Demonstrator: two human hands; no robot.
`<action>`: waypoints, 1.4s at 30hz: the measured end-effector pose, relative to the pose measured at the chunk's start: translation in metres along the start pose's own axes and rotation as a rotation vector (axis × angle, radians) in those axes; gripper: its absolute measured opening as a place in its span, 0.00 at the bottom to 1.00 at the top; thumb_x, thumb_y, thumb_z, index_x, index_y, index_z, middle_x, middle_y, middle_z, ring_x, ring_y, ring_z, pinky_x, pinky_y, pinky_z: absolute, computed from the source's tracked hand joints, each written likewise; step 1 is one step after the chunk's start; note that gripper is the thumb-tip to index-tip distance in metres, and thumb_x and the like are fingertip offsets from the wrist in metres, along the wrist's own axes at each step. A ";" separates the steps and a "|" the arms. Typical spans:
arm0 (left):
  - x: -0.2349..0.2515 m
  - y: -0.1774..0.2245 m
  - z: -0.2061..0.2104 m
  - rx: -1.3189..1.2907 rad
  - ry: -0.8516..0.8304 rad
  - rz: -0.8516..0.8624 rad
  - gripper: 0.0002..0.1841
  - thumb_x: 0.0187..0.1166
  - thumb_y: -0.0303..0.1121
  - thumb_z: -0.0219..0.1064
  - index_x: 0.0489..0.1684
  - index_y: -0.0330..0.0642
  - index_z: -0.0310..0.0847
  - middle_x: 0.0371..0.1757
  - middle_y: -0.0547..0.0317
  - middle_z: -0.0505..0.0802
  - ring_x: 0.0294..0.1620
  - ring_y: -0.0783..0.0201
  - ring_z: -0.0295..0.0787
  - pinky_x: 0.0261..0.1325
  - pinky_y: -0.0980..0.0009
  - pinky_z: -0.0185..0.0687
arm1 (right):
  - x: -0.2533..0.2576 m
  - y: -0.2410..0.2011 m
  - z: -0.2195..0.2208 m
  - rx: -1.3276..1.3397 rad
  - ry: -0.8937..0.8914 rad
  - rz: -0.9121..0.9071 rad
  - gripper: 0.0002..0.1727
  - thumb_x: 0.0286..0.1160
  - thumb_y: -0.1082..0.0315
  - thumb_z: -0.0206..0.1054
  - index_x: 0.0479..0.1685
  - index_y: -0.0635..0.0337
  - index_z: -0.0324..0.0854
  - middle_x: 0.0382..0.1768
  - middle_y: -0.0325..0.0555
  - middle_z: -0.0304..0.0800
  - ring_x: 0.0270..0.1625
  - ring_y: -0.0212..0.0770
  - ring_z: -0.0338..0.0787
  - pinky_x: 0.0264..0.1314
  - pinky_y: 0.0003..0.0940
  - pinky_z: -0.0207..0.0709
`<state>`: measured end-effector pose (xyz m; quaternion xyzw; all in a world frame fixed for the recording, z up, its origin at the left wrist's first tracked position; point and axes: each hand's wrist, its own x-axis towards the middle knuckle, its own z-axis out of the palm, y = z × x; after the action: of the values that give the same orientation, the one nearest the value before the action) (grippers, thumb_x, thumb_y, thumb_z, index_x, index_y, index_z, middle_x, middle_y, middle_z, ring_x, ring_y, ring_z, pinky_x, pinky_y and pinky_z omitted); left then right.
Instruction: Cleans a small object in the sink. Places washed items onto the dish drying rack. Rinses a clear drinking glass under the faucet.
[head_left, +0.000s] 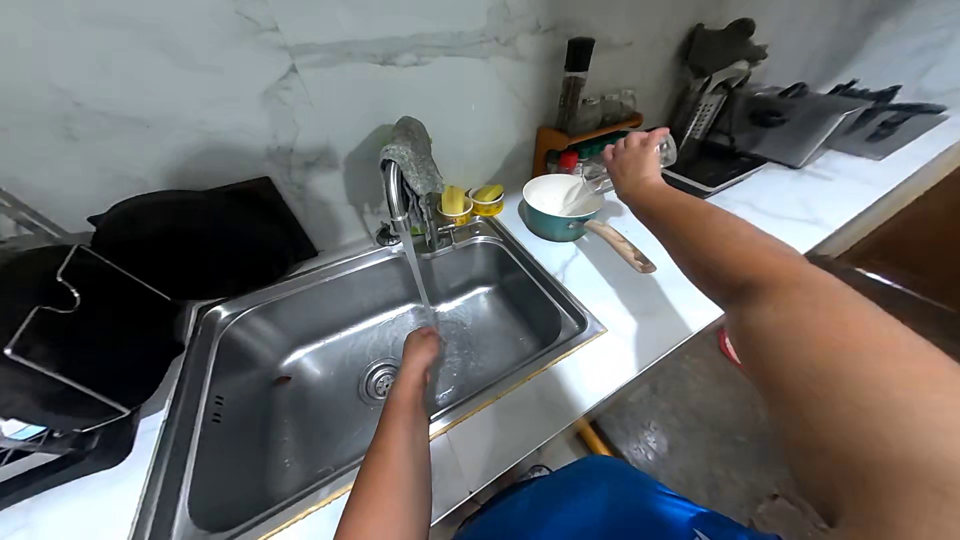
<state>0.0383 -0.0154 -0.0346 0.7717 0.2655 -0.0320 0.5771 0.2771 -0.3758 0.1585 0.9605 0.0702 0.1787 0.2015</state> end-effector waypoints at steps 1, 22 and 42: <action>0.000 0.000 0.000 0.036 -0.004 0.013 0.18 0.89 0.28 0.58 0.70 0.28 0.78 0.65 0.34 0.85 0.62 0.47 0.84 0.66 0.49 0.79 | 0.001 -0.001 -0.009 0.010 0.040 -0.013 0.26 0.71 0.88 0.63 0.72 0.79 0.72 0.67 0.80 0.77 0.77 0.80 0.71 0.75 0.84 0.55; -0.009 0.019 -0.010 -0.725 0.046 -0.292 0.16 0.91 0.34 0.54 0.66 0.33 0.74 0.50 0.38 0.87 0.42 0.47 0.89 0.43 0.50 0.90 | -0.163 -0.295 -0.030 1.759 -0.583 -0.191 0.45 0.54 0.74 0.86 0.79 0.65 0.67 0.61 0.60 0.85 0.61 0.49 0.88 0.66 0.47 0.84; -0.036 0.344 -0.056 1.125 0.259 0.510 0.13 0.81 0.30 0.68 0.52 0.27 0.86 0.63 0.33 0.88 0.70 0.37 0.83 0.70 0.38 0.78 | -0.176 -0.297 -0.028 1.593 -0.520 -0.356 0.53 0.50 0.67 0.89 0.83 0.66 0.62 0.66 0.61 0.85 0.69 0.53 0.86 0.75 0.49 0.78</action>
<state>0.1466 -0.0441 0.2979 0.9937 0.0833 0.0655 0.0356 0.0853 -0.1318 0.0051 0.8007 0.2760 -0.1842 -0.4988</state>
